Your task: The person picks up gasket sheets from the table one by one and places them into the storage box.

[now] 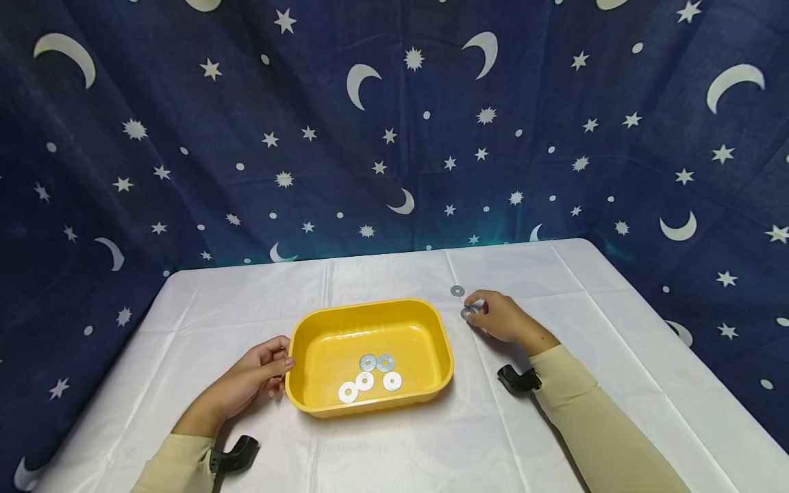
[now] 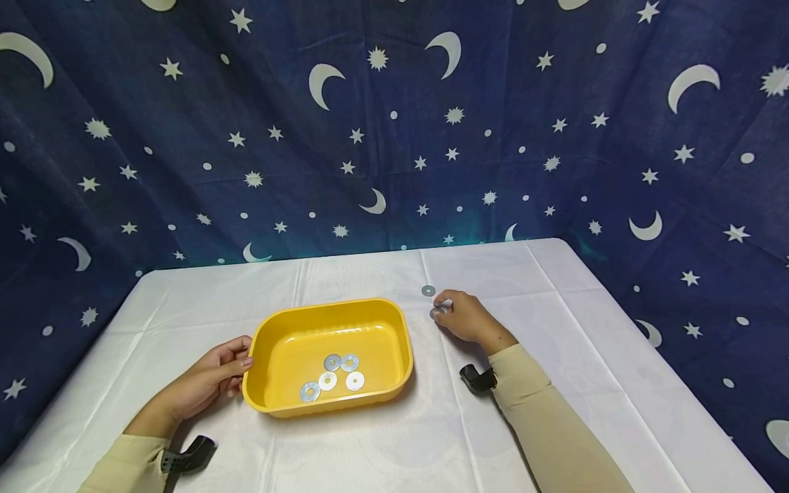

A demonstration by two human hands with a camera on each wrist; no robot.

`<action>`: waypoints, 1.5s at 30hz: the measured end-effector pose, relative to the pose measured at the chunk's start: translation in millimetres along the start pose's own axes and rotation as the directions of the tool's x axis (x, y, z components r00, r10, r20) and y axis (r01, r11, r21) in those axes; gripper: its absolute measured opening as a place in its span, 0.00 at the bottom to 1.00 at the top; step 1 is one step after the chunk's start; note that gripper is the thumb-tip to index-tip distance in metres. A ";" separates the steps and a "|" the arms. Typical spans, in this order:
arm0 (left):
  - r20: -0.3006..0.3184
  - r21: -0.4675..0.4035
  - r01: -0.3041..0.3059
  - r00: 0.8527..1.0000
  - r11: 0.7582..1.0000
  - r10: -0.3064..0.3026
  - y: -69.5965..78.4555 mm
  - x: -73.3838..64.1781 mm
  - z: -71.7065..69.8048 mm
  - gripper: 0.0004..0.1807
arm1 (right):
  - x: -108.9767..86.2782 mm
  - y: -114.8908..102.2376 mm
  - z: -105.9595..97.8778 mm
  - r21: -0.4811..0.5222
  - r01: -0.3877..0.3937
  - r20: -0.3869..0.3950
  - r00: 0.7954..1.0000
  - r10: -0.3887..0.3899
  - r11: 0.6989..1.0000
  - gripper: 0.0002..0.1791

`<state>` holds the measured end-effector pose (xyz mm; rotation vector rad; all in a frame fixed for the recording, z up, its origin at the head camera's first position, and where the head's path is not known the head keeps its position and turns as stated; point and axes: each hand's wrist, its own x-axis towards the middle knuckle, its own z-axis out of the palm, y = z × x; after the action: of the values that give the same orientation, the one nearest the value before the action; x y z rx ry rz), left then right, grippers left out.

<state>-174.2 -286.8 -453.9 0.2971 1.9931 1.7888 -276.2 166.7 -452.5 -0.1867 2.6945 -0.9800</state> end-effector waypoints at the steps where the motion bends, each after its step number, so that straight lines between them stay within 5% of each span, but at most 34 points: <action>1: 0.001 0.000 0.001 1.000 1.000 -0.001 -0.1 -0.1 -0.2 0.13 | -0.2 -0.1 0.1 -0.006 -0.005 0.006 1.000 0.005 1.000 0.18; 45: -0.015 0.019 0.017 1.000 1.000 -0.017 0.7 1.0 0.2 0.14 | -0.3 3.2 0.4 -0.102 0.090 -0.027 0.995 -0.093 0.991 0.14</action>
<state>-175.1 -286.0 -453.4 0.2729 2.0175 1.7673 -275.9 169.0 -454.8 -0.3203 2.7887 -0.8794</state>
